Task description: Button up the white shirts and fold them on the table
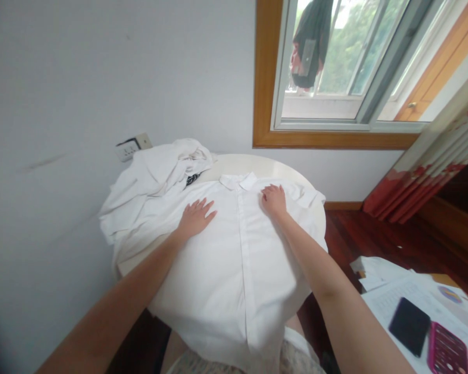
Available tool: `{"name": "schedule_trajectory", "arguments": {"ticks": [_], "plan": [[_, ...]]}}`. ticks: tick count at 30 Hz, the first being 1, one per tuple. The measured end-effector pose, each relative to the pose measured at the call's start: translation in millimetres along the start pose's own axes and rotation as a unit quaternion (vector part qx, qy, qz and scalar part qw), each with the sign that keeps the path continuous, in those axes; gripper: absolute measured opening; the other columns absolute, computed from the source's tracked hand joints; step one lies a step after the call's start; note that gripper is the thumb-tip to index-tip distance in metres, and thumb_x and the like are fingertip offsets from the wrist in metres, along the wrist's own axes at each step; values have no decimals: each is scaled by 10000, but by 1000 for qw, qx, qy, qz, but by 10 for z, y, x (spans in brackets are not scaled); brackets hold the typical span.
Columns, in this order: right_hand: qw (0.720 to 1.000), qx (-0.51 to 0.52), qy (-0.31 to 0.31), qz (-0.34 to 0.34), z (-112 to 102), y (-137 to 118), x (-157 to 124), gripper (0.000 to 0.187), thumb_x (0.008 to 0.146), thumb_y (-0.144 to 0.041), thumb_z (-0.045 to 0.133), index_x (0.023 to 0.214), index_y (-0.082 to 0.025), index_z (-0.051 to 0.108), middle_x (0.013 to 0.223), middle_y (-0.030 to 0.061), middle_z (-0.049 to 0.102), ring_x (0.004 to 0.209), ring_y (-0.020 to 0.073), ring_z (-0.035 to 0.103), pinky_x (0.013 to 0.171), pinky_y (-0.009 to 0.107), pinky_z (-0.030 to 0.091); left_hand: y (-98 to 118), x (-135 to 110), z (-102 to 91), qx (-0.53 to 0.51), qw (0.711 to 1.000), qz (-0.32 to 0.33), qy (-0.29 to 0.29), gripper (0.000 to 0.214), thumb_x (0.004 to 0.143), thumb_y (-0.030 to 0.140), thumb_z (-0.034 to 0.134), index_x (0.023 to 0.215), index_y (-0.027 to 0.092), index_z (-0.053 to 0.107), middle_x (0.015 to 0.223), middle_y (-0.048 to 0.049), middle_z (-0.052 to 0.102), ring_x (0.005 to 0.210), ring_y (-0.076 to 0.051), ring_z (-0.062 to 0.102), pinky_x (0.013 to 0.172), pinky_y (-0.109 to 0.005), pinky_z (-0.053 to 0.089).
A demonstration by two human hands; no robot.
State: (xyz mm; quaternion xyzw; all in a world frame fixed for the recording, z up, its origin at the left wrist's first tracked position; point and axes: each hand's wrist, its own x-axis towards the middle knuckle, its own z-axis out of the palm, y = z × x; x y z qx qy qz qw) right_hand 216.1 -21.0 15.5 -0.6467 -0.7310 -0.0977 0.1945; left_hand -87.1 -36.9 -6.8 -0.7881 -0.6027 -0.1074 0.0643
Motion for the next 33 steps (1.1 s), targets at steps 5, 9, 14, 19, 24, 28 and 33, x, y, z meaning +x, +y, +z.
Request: {"name": "schedule_trajectory", "arguments": {"ticks": [5, 9, 14, 19, 24, 28, 33], "plan": [[992, 25, -73, -97, -2, -718, -304, 505, 947, -468, 317, 1368, -227, 457, 1458, 82, 408, 1374, 244, 273, 1124, 455, 129, 10, -20, -13, 4, 1000, -5, -4, 575, 904, 558, 294, 1405, 300, 411, 1495, -62, 352, 1374, -300, 292, 1120, -518, 197], [984, 30, -143, -104, 40, -913, -467, 585, 949, -552, 214, 1441, -266, 353, 1544, 67, 220, 1410, 257, 202, 1124, 453, 148, 20, -28, -28, 1, 1000, -10, -3, 571, 905, 557, 294, 1409, 312, 400, 1498, -53, 347, 1377, -298, 288, 1127, -531, 179], [980, 47, -158, -110, 29, -841, -456, 619, 940, -586, 186, 1448, -271, 345, 1551, 60, 178, 1423, 246, 166, 1137, 436, 123, 17, -31, -15, 3, 1000, -12, -10, 574, 906, 557, 283, 1411, 309, 397, 1497, -59, 349, 1380, -297, 282, 1124, -547, 168], [987, 33, -128, -91, 50, -878, -495, 607, 939, -583, 210, 1441, -273, 354, 1545, 84, 205, 1414, 253, 199, 1131, 440, 139, 58, -50, -62, 27, 1000, -10, 9, 547, 919, 508, 283, 1396, 279, 424, 1474, -80, 385, 1368, -315, 296, 1111, -571, 163], [990, 25, -118, -71, 61, -895, -518, 620, 936, -590, 223, 1456, -268, 321, 1531, 124, 233, 1408, 271, 215, 1117, 461, 166, 362, 99, -163, 37, 998, 59, 10, 452, 931, 338, 306, 1296, 182, 523, 1381, -115, 497, 1353, -272, 328, 1122, -504, 189], [988, 22, -129, -77, 56, -888, -500, 565, 953, -517, 252, 1441, -251, 354, 1526, 129, 250, 1409, 263, 214, 1116, 464, 167, 647, 318, -53, -33, 996, 74, -37, 459, 950, 345, 270, 1320, 178, 482, 1408, -89, 476, 1321, -221, 386, 1087, -422, 296], [988, 22, -130, -75, 40, -900, -494, 562, 955, -492, 255, 1451, -241, 335, 1527, 126, 246, 1413, 257, 204, 1115, 467, 170, 635, 546, 146, -49, 998, 36, -25, 490, 956, 403, 222, 1400, 281, 388, 1498, -28, 353, 1391, -219, 275, 1129, -492, 191]]}}
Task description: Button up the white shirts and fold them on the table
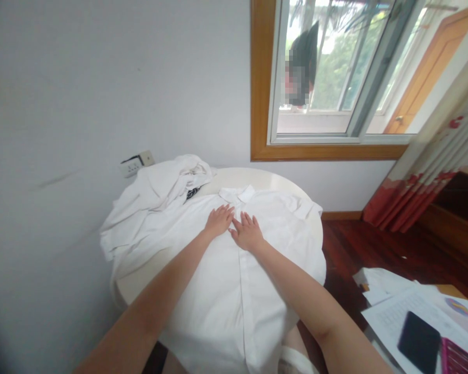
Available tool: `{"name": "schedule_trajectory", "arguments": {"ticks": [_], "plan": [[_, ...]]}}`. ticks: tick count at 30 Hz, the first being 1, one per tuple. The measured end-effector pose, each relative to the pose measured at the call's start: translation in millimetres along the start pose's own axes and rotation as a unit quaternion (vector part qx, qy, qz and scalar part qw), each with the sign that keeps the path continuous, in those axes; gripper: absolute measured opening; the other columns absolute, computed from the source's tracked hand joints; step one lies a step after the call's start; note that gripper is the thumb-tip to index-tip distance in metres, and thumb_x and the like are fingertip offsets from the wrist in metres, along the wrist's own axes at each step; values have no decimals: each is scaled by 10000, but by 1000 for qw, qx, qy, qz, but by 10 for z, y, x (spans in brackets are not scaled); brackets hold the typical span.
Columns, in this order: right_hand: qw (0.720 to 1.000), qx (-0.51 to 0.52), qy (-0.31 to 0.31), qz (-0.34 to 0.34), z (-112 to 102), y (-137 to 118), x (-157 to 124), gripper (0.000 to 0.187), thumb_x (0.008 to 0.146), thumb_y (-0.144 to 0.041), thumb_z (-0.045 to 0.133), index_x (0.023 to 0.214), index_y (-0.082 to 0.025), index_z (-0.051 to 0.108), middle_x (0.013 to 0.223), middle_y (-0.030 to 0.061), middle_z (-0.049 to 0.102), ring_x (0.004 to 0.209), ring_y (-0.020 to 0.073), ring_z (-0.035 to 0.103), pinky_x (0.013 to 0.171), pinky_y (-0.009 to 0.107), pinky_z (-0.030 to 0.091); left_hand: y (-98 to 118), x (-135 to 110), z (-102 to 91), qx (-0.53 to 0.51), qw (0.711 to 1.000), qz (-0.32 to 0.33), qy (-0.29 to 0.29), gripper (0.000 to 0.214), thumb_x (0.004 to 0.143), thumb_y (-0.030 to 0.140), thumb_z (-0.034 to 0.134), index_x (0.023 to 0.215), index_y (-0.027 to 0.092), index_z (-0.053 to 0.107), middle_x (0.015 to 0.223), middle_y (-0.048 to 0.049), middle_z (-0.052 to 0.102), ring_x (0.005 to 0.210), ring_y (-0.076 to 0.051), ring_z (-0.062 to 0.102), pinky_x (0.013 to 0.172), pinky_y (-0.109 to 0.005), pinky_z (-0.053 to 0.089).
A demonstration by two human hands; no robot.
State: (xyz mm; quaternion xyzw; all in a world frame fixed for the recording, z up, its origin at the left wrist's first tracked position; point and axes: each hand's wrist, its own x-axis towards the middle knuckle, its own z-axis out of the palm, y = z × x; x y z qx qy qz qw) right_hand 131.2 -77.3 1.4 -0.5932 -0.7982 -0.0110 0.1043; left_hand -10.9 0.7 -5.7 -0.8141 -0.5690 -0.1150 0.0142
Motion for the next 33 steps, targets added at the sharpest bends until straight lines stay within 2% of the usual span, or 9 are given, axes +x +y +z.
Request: {"name": "schedule_trajectory", "arguments": {"ticks": [7, 15, 20, 24, 28, 30, 33], "plan": [[1000, 21, 7, -1, -11, -12, -7, 563, 955, -509, 248, 1440, -247, 361, 1524, 128, 252, 1414, 261, 197, 1115, 481, 166, -235, 289, 38, 23, 998, -64, 2, 567, 922, 511, 240, 1409, 259, 386, 1524, -71, 293, 1405, -263, 237, 1120, -526, 181], [1000, 25, 10, 4, 16, -24, -1, 553, 957, -499, 248, 1436, -249, 369, 1529, 116, 242, 1419, 251, 184, 1122, 479, 148, -344, 500, 69, 26, 996, -86, 27, 630, 919, 487, 261, 1429, 126, 341, 1491, -157, 334, 1384, -276, 284, 1121, -496, 205], [999, 40, -5, 9, -25, 20, 14, 620, 941, -577, 190, 1451, -254, 333, 1529, 100, 246, 1419, 245, 184, 1123, 512, 123, -364, 524, 79, 28, 996, -78, 38, 640, 921, 486, 280, 1422, 93, 346, 1472, -182, 356, 1376, -280, 302, 1119, -479, 215], [996, 35, -15, 78, -64, 267, 62, 678, 927, -617, 124, 1468, -242, 288, 1538, 85, 223, 1425, 268, 147, 1094, 615, 45, -364, 516, 59, 25, 996, -81, 33, 636, 921, 496, 289, 1422, 106, 342, 1472, -181, 357, 1376, -277, 303, 1111, -466, 229], [982, 26, -41, 183, -77, 593, 108, 666, 932, -600, 123, 1474, -241, 269, 1559, 74, 157, 1430, 276, 102, 1082, 634, 69, -329, 476, -34, 32, 995, -80, 42, 577, 922, 469, 330, 1374, 117, 393, 1404, -185, 450, 1334, -262, 366, 1081, -428, 271], [978, 22, -36, 203, -70, 685, 113, 671, 930, -599, 130, 1476, -233, 266, 1559, 75, 161, 1429, 277, 105, 1088, 618, 89, -276, 419, -104, 44, 994, -80, 61, 469, 926, 383, 345, 1300, 126, 466, 1303, -168, 537, 1242, -244, 461, 1026, -385, 338], [979, 15, -20, 202, -51, 714, 103, 673, 931, -595, 131, 1472, -223, 279, 1554, 86, 185, 1425, 282, 117, 1089, 609, 96, -151, 268, -190, 75, 990, -82, 90, 379, 916, 260, 324, 1213, 142, 528, 1208, -152, 571, 1109, -238, 534, 897, -353, 425]]}}
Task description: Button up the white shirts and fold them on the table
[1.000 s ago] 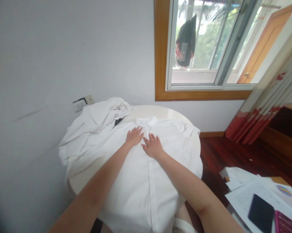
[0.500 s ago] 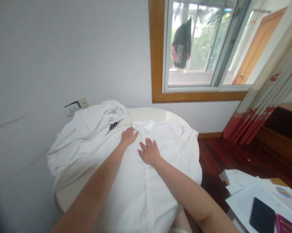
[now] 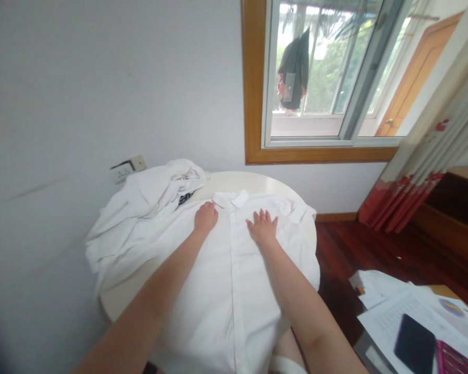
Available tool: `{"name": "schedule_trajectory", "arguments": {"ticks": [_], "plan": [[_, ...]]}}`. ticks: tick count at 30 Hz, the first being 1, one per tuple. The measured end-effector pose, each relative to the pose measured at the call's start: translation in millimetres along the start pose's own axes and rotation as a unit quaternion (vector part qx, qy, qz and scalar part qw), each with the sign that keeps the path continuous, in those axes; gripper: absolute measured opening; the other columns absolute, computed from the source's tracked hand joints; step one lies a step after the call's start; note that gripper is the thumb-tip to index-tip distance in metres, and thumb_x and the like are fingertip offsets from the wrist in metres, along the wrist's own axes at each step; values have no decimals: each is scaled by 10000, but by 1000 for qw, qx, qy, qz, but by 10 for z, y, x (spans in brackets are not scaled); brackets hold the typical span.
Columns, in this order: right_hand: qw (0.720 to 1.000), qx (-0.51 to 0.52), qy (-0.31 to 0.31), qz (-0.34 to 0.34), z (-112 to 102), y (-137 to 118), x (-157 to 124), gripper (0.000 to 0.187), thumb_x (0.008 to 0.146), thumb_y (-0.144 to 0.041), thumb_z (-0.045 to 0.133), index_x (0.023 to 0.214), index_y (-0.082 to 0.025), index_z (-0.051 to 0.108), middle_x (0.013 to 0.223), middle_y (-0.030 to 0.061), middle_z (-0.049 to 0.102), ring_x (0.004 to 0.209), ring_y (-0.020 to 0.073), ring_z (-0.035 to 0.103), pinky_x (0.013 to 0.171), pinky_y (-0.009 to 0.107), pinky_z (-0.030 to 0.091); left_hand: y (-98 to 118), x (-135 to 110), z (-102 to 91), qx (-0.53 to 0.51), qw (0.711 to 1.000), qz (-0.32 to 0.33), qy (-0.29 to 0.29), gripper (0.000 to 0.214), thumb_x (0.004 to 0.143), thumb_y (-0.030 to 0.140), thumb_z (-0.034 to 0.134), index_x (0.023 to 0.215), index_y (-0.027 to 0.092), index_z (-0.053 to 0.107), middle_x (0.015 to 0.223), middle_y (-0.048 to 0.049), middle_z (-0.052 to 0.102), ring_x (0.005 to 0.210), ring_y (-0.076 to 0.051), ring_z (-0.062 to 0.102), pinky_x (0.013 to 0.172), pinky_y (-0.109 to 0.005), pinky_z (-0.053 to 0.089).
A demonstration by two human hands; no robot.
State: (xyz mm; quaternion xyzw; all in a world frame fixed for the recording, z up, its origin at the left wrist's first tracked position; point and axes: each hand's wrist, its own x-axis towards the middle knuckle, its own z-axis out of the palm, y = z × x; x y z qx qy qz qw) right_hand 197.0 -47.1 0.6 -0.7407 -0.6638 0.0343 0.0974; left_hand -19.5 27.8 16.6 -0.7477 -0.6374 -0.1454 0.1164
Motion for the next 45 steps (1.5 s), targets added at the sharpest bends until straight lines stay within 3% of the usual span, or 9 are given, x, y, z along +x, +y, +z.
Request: {"name": "schedule_trajectory", "arguments": {"ticks": [4, 13, 18, 21, 24, 30, 37, 41, 45], "plan": [[1000, -3, 2, -2, 17, -25, -22, 662, 934, -584, 141, 1468, -222, 287, 1551, 92, 196, 1422, 285, 124, 1085, 611, 98, 78, -324, -90, 29, 999, -2, -12, 397, 927, 288, 288, 1174, 171, 575, 1154, -148, 601, 1081, -280, 537, 855, -421, 441], [1000, -13, 9, -5, 53, -4, -26, 596, 951, -517, 171, 1458, -233, 301, 1547, 93, 211, 1414, 293, 138, 1076, 620, 103, -65, -1132, -194, 10, 999, 34, -41, 516, 932, 439, 288, 1378, 229, 441, 1456, -112, 408, 1346, -299, 335, 1075, -518, 266], [998, -6, 61, -7, -24, -141, -108, 488, 966, -323, 212, 1418, -234, 373, 1524, 121, 267, 1401, 313, 175, 1048, 655, 117, -78, -1143, -223, -23, 995, 65, -74, 590, 911, 549, 290, 1412, 256, 394, 1495, -125, 338, 1377, -319, 284, 1095, -548, 217], [987, -16, 105, -116, -63, -366, -238, 474, 970, -363, 241, 1412, -265, 381, 1537, 90, 246, 1421, 290, 105, 1075, 627, 37, -99, -1089, -186, -41, 994, 72, -76, 607, 898, 589, 292, 1416, 285, 381, 1505, -114, 324, 1387, -312, 266, 1102, -552, 199], [977, 6, 62, -202, -15, -601, -389, 506, 962, -486, 239, 1415, -303, 373, 1533, 67, 264, 1416, 285, 139, 1079, 614, 67, -110, -1085, -155, -47, 994, 69, -65, 587, 903, 577, 306, 1403, 285, 400, 1495, -114, 342, 1381, -313, 279, 1096, -559, 205], [978, 24, -5, -208, 93, -749, -527, 497, 973, -453, 177, 1418, -329, 360, 1536, 41, 259, 1413, 270, 164, 1070, 616, 124, -203, -1068, -314, -65, 994, 87, -17, 509, 916, 368, 406, 1396, 201, 391, 1355, -111, 515, 1227, -237, 475, 1018, -382, 374], [977, 29, 0, -209, 53, -726, -532, 486, 965, -428, 221, 1414, -316, 373, 1531, 35, 273, 1411, 263, 173, 1082, 594, 121, -928, -1090, -811, -36, 995, 17, 92, 395, 897, 309, 407, 1247, 171, 526, 1194, -100, 599, 1096, -241, 522, 948, -357, 394], [978, 23, -6, -207, 49, -738, -533, 492, 960, -425, 230, 1417, -314, 370, 1533, 37, 268, 1414, 264, 163, 1084, 592, 112, -1475, -1510, -891, 47, 990, -52, 122, 364, 878, 337, 422, 1153, 164, 587, 1101, -113, 612, 1038, -271, 514, 929, -406, 371], [979, 20, -13, -204, 44, -741, -533, 499, 958, -426, 223, 1423, -311, 361, 1537, 40, 259, 1416, 265, 148, 1083, 593, 103, -1774, -1964, -860, 100, 977, -117, 147, 396, 873, 358, 415, 1171, 162, 588, 1098, -132, 588, 1006, -284, 513, 901, -411, 376]]}}
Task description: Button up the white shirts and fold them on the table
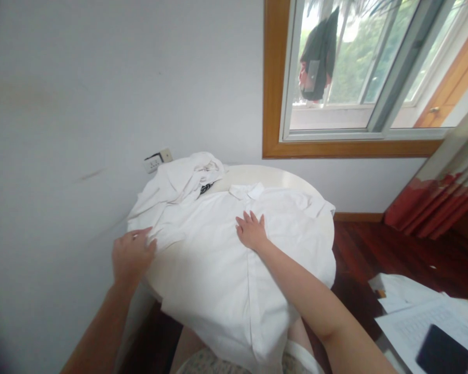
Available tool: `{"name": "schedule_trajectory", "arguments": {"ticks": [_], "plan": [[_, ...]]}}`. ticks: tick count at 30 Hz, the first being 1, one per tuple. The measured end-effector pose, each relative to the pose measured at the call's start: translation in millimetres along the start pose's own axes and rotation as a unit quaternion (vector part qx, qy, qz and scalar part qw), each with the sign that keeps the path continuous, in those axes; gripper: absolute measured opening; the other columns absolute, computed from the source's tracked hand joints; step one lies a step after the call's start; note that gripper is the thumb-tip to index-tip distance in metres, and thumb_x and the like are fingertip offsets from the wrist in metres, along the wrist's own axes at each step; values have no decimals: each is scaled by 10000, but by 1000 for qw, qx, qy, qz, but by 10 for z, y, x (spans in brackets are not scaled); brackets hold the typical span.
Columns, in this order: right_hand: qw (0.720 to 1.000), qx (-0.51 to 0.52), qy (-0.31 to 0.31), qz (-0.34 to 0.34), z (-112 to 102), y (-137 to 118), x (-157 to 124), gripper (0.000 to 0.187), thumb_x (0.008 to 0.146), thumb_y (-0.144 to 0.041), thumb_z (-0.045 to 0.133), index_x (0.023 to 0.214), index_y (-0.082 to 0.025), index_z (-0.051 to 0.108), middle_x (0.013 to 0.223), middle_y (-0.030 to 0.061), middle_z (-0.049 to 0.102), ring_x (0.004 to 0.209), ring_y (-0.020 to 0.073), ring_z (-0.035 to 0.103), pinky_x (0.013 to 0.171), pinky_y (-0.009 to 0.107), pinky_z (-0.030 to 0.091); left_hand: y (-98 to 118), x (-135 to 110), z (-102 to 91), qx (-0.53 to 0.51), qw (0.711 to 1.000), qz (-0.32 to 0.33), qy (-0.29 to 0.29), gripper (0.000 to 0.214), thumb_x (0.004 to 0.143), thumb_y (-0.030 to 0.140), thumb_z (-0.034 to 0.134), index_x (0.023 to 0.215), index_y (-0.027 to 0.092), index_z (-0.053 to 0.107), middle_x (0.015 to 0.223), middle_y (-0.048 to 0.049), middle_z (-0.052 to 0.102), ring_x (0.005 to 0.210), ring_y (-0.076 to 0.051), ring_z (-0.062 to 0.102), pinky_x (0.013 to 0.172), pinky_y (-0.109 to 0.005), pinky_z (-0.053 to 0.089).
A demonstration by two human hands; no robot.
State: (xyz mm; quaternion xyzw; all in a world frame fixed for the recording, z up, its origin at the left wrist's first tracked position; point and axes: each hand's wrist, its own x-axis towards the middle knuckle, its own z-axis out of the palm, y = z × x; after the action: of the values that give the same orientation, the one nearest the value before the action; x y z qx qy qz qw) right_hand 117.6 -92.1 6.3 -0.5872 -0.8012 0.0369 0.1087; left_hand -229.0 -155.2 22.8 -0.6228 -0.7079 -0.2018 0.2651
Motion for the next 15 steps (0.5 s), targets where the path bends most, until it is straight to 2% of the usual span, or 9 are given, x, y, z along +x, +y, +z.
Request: {"name": "schedule_trajectory", "arguments": {"ticks": [4, 10, 13, 15], "plan": [[1000, 2, 0, -1, 3, 3, -3, 501, 957, -430, 218, 1423, -313, 361, 1538, 39, 254, 1415, 270, 146, 1082, 594, 109, -183, -209, -57, 26, 998, -51, -27, 454, 888, 406, 352, 1156, 131, 594, 1019, -146, 602, 980, -288, 535, 846, -384, 416], [1000, 4, 6, -4, 0, 5, -1, 496, 958, -430, 225, 1417, -312, 372, 1533, 42, 267, 1412, 274, 162, 1081, 597, 115, -385, -395, -117, 53, 981, -83, -167, 442, 891, 433, 306, 963, 172, 656, 927, -127, 650, 855, -281, 597, 698, -359, 445], [1000, 6, 3, -2, -8, 1, 0, 495, 959, -430, 230, 1419, -312, 370, 1534, 42, 264, 1412, 277, 159, 1082, 599, 110, -412, -422, -192, 39, 968, -116, -220, 433, 911, 430, 265, 883, 204, 634, 840, -95, 660, 756, -258, 613, 588, -323, 406], [1000, 6, -1, -1, -10, -1, 0, 494, 960, -425, 231, 1422, -313, 364, 1537, 41, 256, 1414, 274, 152, 1083, 601, 104, -374, -372, -285, 48, 968, -119, -216, 434, 924, 416, 233, 821, 198, 593, 780, -80, 643, 688, -232, 600, 549, -304, 368]]}}
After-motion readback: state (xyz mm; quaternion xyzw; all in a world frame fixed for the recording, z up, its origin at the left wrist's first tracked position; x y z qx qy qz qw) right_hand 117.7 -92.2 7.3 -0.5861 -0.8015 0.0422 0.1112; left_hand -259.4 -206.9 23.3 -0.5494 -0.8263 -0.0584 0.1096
